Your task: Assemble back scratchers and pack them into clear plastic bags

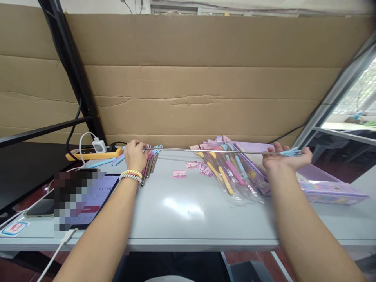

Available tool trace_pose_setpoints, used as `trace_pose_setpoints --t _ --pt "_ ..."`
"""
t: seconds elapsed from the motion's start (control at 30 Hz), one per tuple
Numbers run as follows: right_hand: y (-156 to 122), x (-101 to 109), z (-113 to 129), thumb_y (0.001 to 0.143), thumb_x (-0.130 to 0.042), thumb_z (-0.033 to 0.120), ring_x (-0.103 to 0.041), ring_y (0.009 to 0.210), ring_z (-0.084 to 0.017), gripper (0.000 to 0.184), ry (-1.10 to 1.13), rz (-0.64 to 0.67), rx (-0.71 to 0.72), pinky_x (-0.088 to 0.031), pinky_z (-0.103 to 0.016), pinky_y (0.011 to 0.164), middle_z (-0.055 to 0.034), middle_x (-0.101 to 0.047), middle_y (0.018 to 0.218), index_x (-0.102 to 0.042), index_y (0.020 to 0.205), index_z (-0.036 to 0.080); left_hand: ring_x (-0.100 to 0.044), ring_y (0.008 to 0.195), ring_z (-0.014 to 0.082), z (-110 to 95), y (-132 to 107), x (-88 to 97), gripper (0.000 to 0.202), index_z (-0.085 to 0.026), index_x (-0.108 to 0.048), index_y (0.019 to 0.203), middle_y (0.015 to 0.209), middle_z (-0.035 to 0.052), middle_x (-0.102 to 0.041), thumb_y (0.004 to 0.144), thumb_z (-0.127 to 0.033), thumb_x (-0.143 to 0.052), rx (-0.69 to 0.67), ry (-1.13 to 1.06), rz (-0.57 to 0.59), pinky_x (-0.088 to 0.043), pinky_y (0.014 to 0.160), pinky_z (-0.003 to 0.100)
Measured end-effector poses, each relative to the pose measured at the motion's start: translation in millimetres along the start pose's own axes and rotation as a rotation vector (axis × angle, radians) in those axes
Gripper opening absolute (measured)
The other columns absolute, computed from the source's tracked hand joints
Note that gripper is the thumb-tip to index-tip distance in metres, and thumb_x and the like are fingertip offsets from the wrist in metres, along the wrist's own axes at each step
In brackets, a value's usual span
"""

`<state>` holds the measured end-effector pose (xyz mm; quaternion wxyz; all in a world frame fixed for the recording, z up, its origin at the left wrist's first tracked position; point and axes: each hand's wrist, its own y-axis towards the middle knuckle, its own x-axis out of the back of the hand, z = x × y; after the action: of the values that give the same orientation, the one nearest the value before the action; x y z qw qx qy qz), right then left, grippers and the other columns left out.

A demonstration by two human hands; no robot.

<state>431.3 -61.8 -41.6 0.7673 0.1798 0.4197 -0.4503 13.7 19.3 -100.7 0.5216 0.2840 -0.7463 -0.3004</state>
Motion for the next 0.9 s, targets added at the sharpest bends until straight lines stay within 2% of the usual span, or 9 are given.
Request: trace_pose_setpoints --t 0.1,0.23,0.3,0.37,0.5,0.63,0.73,0.9 --pt "6 4 -2 0.084 -0.015 0.053 -0.046 0.058 -0.014 0.047 -0.052 0.094 0.01 -0.032 -0.028 0.044 -0.0085 -0.05 0.084 -0.047 0.075 0.02 -0.054 0.096 0.025 0 0 -0.4 0.014 -0.018 -0.067 0.083 0.094 0.0086 -0.06 0.072 -0.02 -0.058 0.01 0.023 0.016 -0.039 0.089 0.037" --pt "17 9 -7 0.08 0.005 0.058 -0.044 0.055 -0.015 0.062 -0.154 0.27 0.113 -0.03 -0.032 0.046 -0.0081 -0.045 0.073 -0.043 0.071 0.021 -0.054 0.096 0.0261 1 0 -0.8 0.016 -0.018 -0.066 0.085 0.094 0.0087 -0.06 0.072 -0.022 -0.057 0.031 0.02 0.038 -0.039 0.088 0.037" --pt "24 12 -10 0.077 0.014 0.058 -0.043 0.054 -0.016 0.065 -0.239 0.34 0.193 -0.031 -0.034 0.047 -0.0067 -0.041 0.068 -0.039 0.068 0.022 -0.054 0.097 0.0266 2 1 -0.9 0.016 -0.019 -0.066 0.086 0.095 0.0088 -0.061 0.072 -0.023 -0.057 0.042 0.009 0.037 -0.039 0.088 0.037" --pt "32 14 -12 0.076 0.015 0.057 -0.045 0.054 -0.017 0.062 -0.313 0.378 0.244 -0.034 -0.036 0.048 -0.006 -0.04 0.068 -0.036 0.066 0.023 -0.054 0.098 0.0266 2 1 -0.5 0.018 -0.019 -0.067 0.087 0.095 0.0091 -0.06 0.073 -0.024 -0.057 0.05 -0.004 0.039 -0.039 0.089 0.038" --pt "43 17 -15 0.078 0.01 0.053 -0.049 0.057 -0.017 0.053 -0.35 0.397 0.29 -0.039 -0.039 0.053 -0.0069 -0.043 0.072 -0.031 0.064 0.024 -0.055 0.098 0.0262 2 1 0.9 0.02 -0.019 -0.07 0.089 0.097 0.0091 -0.061 0.075 -0.026 -0.057 0.054 -0.038 0.056 -0.039 0.089 0.038" --pt "40 17 -13 0.076 0.02 0.052 -0.05 0.059 -0.018 0.061 -0.362 0.44 0.368 -0.039 -0.041 0.055 -0.0087 -0.044 0.07 -0.033 0.063 0.024 -0.054 0.1 0.0266 3 0 0.7 0.025 -0.02 -0.07 0.095 0.101 0.0094 -0.061 0.08 -0.029 -0.052 0.046 -0.062 0.024 -0.039 0.089 0.039" --pt "32 14 -11 0.076 0.018 0.056 -0.047 0.055 -0.016 0.064 -0.235 0.412 0.274 -0.038 -0.038 0.053 -0.0053 -0.041 0.066 -0.036 0.063 0.024 -0.053 0.101 0.0272 3 -1 -0.3 0.027 -0.021 -0.07 0.097 0.103 0.01 -0.061 0.083 -0.031 -0.049 0.025 -0.057 0.015 -0.037 0.089 0.039" --pt "22 9 -4 0.082 0.016 0.051 -0.039 0.048 -0.013 0.06 -0.268 0.33 0.173 -0.032 -0.031 0.046 -0.0015 -0.034 0.059 -0.033 0.059 0.023 -0.052 0.101 0.0264 5 -1 -0.5 0.03 -0.021 -0.07 0.099 0.101 0.0097 -0.062 0.086 -0.034 -0.047 -0.058 -0.055 0.009 -0.035 0.091 0.039"
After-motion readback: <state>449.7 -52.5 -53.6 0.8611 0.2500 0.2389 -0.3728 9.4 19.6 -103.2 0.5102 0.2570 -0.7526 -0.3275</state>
